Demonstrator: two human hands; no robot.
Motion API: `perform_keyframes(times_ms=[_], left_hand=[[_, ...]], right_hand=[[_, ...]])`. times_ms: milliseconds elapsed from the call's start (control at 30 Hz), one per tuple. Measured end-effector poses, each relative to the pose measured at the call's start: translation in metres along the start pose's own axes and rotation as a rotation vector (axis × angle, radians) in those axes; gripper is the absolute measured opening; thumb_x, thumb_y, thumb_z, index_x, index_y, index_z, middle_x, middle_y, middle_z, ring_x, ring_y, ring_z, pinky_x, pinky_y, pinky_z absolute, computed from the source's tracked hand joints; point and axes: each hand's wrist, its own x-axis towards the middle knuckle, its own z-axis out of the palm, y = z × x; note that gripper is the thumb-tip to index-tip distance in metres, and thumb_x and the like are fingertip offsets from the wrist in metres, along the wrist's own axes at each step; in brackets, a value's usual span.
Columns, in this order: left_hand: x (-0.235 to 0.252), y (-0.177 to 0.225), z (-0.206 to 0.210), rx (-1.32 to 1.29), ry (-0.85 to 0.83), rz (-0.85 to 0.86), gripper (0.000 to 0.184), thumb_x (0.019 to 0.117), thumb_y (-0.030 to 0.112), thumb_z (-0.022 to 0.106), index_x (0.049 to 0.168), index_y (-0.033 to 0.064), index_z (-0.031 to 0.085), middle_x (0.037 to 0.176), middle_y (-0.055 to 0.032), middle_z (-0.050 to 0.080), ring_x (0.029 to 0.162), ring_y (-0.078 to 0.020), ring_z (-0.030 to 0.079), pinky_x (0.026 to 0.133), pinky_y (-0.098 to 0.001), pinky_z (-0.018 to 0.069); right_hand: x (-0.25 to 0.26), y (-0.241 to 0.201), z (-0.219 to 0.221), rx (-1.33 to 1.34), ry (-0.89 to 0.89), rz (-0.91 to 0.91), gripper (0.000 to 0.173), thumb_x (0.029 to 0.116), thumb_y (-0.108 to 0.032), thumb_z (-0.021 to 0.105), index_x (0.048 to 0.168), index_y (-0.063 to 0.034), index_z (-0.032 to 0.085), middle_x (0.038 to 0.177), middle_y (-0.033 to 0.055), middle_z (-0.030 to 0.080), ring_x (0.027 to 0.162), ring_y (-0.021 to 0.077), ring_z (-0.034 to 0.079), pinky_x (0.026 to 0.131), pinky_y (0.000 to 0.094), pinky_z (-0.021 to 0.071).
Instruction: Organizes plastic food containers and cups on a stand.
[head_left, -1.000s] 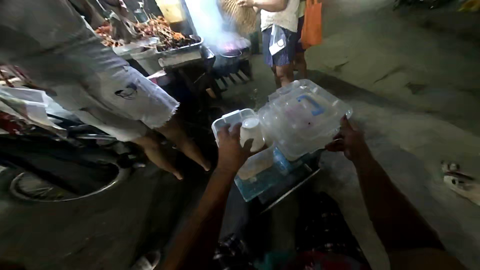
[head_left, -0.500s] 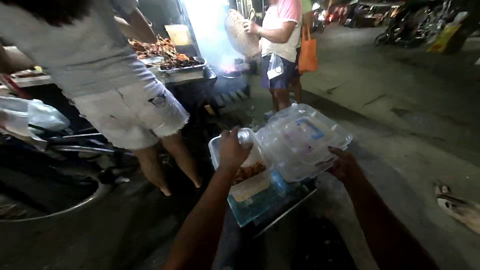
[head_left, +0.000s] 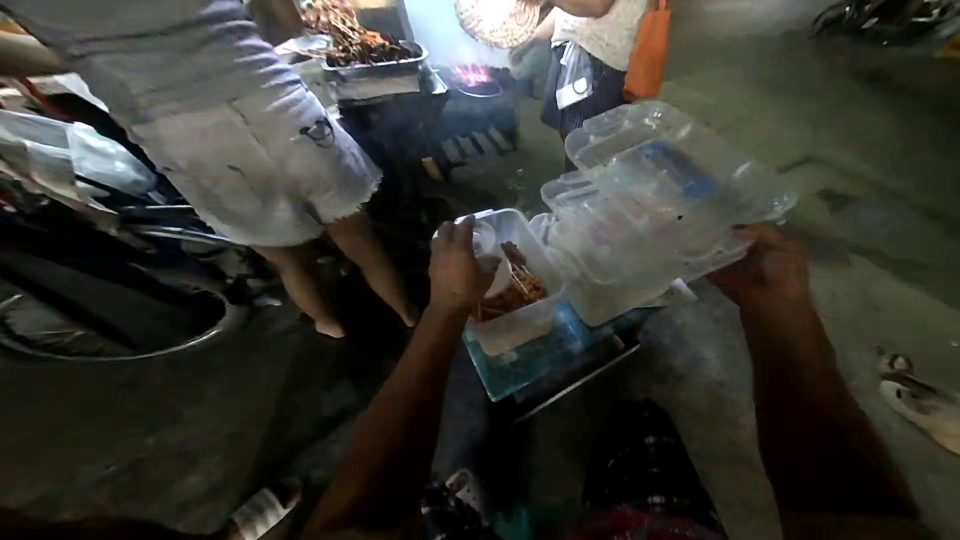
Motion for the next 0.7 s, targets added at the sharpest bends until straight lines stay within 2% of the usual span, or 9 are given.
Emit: perform_keyframes(times_ms=[67, 133, 200, 267, 433, 533, 600, 633, 700], left_hand=[[-0.004, 0.001, -0.002, -0.026, 0.09, 0.035, 0.071, 0.0836, 0.024, 0.084, 0.145, 0.0055, 0.054, 0.147, -0.0321, 0.045, 0.131, -0.0529, 0.049, 0.102, -0.0658, 0.0471], [-0.007, -0.002, -0.001, -0.026, -0.019, 0.022, 0.069, 0.0828, 0.022, 0.085, 0.142, 0.0028, 0.056, 0.143, -0.0331, 0.049, 0.126, -0.0529, 0.054, 0.099, -0.0679, 0.0489], [-0.009, -0.006, 0.0, -0.042, -0.065, -0.023, 0.075, 0.0839, 0.021, 0.085, 0.147, 0.0023, 0.05, 0.142, -0.0335, 0.049, 0.124, -0.0523, 0.055, 0.098, -0.0675, 0.0488], [-0.01, -0.008, -0.004, -0.082, 0.034, -0.029, 0.076, 0.0832, 0.019, 0.085, 0.148, 0.0025, 0.049, 0.145, -0.033, 0.046, 0.126, -0.0517, 0.053, 0.1, -0.0657, 0.0485], [-0.013, 0.008, -0.034, -0.196, 0.28, 0.014, 0.081, 0.0848, 0.021, 0.083, 0.152, 0.0019, 0.042, 0.15, -0.0336, 0.042, 0.132, -0.0481, 0.05, 0.107, -0.0608, 0.0453], [-0.014, 0.026, -0.052, -0.334, 0.407, 0.046, 0.081, 0.0879, 0.023, 0.079, 0.155, 0.0044, 0.037, 0.151, -0.0281, 0.042, 0.134, -0.0386, 0.051, 0.108, -0.0515, 0.046], [-0.016, 0.038, -0.052, -0.444, 0.416, 0.054, 0.079, 0.09, 0.026, 0.076, 0.156, 0.0104, 0.036, 0.149, -0.0205, 0.048, 0.125, -0.0291, 0.059, 0.1, -0.0453, 0.0533], [-0.016, 0.044, -0.051, -0.472, 0.406, 0.079, 0.078, 0.0902, 0.027, 0.076, 0.156, 0.011, 0.036, 0.148, -0.0193, 0.049, 0.122, -0.0275, 0.06, 0.096, -0.0443, 0.0553], [-0.014, 0.057, -0.049, -0.462, 0.374, 0.159, 0.078, 0.089, 0.025, 0.077, 0.154, 0.0076, 0.039, 0.15, -0.0215, 0.047, 0.125, -0.0287, 0.059, 0.099, -0.0452, 0.054]], right_hand=[[0.0, -0.006, 0.002, 0.054, -0.029, -0.029, 0.012, 0.1021, -0.017, 0.044, 0.107, -0.0152, 0.054, 0.091, 0.0029, 0.067, 0.082, 0.0156, 0.069, 0.073, 0.0393, 0.0614], [-0.004, -0.008, 0.006, 0.079, -0.033, -0.035, 0.014, 0.1025, -0.018, 0.043, 0.112, -0.0155, 0.053, 0.097, 0.0032, 0.066, 0.087, 0.0165, 0.069, 0.076, 0.0406, 0.0615], [-0.006, -0.006, 0.008, 0.08, -0.051, -0.045, 0.017, 0.1013, -0.016, 0.043, 0.116, -0.0156, 0.053, 0.103, 0.0044, 0.066, 0.092, 0.0183, 0.068, 0.078, 0.0434, 0.0609], [-0.006, 0.004, 0.004, 0.083, -0.103, -0.038, 0.019, 0.099, -0.016, 0.045, 0.114, -0.0168, 0.055, 0.102, 0.0042, 0.068, 0.093, 0.0184, 0.069, 0.079, 0.0439, 0.0608], [-0.009, 0.036, -0.002, 0.05, -0.062, 0.043, 0.02, 0.1052, -0.015, 0.035, 0.111, -0.013, 0.054, 0.093, 0.0054, 0.068, 0.084, 0.0182, 0.07, 0.074, 0.0413, 0.0616], [-0.015, 0.057, -0.004, 0.055, -0.066, 0.05, 0.026, 0.1053, -0.012, 0.03, 0.106, -0.0085, 0.056, 0.087, 0.0059, 0.07, 0.08, 0.0182, 0.071, 0.073, 0.0406, 0.0629], [-0.022, 0.067, -0.002, 0.059, -0.052, 0.046, 0.024, 0.1045, -0.011, 0.032, 0.103, -0.0075, 0.056, 0.085, 0.0056, 0.07, 0.078, 0.0179, 0.071, 0.071, 0.041, 0.0633], [-0.026, 0.07, 0.003, 0.073, -0.038, 0.051, 0.022, 0.1045, -0.01, 0.034, 0.102, -0.0073, 0.056, 0.084, 0.0055, 0.07, 0.077, 0.0177, 0.071, 0.07, 0.0406, 0.0632], [-0.035, 0.076, 0.011, 0.115, -0.059, 0.076, 0.02, 0.1019, -0.008, 0.037, 0.103, -0.0069, 0.057, 0.085, 0.0066, 0.071, 0.078, 0.0186, 0.072, 0.071, 0.0412, 0.0635]])
